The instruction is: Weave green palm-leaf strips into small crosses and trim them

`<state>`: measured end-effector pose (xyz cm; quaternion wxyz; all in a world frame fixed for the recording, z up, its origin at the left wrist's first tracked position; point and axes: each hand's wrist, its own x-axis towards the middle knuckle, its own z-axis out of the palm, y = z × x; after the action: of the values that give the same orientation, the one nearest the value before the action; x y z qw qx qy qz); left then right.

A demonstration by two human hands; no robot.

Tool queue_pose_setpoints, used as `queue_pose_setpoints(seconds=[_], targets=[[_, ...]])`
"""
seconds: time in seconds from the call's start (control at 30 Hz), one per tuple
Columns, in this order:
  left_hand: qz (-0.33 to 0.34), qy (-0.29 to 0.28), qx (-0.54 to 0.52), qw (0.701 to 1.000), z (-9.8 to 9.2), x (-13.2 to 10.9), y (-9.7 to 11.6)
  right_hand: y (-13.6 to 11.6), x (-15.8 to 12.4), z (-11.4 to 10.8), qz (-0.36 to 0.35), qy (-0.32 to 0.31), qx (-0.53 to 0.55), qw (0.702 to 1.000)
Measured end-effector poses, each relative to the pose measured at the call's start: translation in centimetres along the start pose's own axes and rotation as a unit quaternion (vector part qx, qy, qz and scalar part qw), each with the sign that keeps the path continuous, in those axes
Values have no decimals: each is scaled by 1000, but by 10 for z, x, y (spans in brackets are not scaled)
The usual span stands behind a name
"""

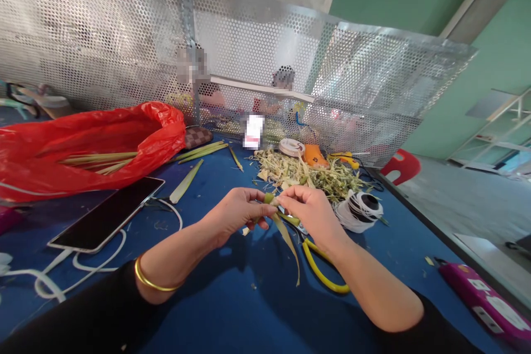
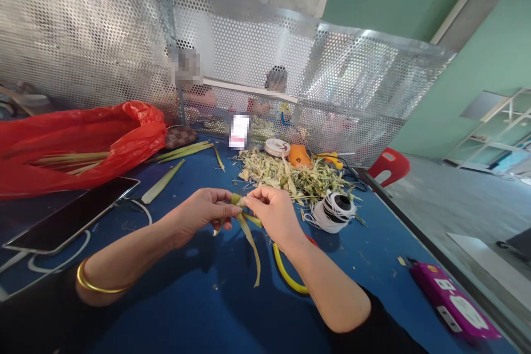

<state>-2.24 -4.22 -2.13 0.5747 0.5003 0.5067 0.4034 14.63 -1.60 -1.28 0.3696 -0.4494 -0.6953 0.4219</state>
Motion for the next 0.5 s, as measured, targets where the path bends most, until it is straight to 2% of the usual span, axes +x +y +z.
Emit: queue_pose_setpoints(seconds=[0.23, 0.37, 0.5], targets=[[-3, 1, 8, 1000, 3, -1, 1, 4, 0, 5, -13, 33, -6, 999], [-1, 2, 10, 1000, 4, -1, 1, 5, -1, 11, 11, 63, 42, 997], [0, 4, 12, 1000, 4, -1, 1, 3, -1, 15, 22, 64, 79, 995]])
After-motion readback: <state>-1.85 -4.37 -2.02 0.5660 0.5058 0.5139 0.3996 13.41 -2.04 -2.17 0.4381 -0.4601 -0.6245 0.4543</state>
